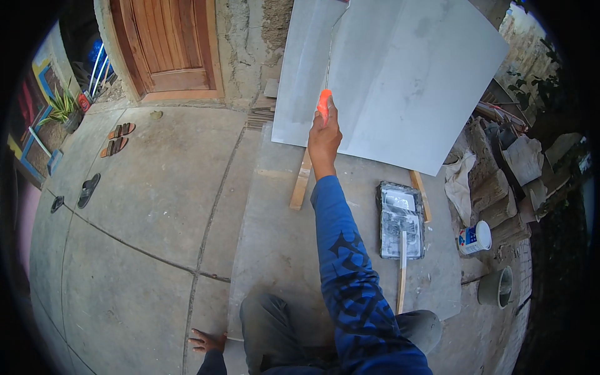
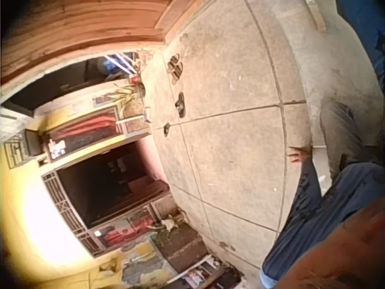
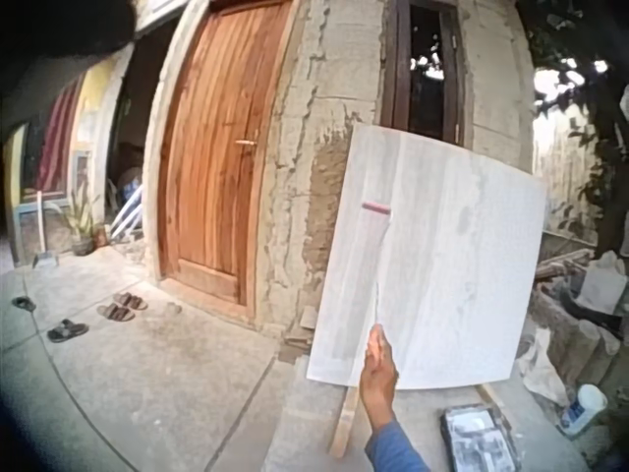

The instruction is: Applying white paint to a square panel using a roller.

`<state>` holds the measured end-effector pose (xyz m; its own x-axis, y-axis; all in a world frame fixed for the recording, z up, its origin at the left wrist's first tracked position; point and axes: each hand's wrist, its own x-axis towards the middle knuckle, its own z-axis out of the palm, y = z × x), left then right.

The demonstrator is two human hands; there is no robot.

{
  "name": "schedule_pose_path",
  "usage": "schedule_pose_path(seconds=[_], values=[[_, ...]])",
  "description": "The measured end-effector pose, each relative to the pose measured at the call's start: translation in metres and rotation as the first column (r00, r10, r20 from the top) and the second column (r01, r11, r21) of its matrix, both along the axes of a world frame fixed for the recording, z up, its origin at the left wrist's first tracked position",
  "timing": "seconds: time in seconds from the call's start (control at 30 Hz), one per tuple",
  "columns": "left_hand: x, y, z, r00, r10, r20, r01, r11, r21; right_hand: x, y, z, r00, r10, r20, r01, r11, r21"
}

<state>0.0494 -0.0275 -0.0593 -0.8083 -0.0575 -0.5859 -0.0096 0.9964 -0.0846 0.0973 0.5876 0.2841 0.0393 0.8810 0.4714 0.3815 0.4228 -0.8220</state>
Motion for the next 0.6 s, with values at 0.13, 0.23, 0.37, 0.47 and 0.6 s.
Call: schedule_pose_path(seconds=[0.13, 0.23, 0.37, 0.47, 0.6], values=[[0.0, -0.001, 0.001, 1.0, -0.009, -0.001, 0.009, 1.0, 0.003, 0.008, -0.015, -0.042, 1.0, 0.018, 0.007, -0.019, 0.998, 0.058], [-0.002, -0.001, 0.003, 1.0, 0.008, 0.003, -0.008, 1.0, -0.005, 0.017, -0.053, -0.089, 0.997, 0.011, 0.072, -0.008, 0.998, -0.055], [-0.002, -0.005, 0.001, 0.999, 0.046, -0.018, -0.046, 0.999, 0.004, 0.031, -0.108, -0.149, 0.995, 0.069, 0.071, -0.057, 0.986, -0.159], [-0.001, -0.001, -0.005, 1.0, 0.019, -0.013, -0.018, 1.0, 0.017, 0.049, -0.136, -0.201, 0.994, 0.044, 0.096, -0.036, 0.995, -0.089], [0.001, -0.001, -0.001, 1.0, 0.013, -0.011, -0.013, 1.0, 0.014, 0.062, -0.179, -0.233, 0.991, 0.075, 0.11, -0.052, 0.979, -0.196]])
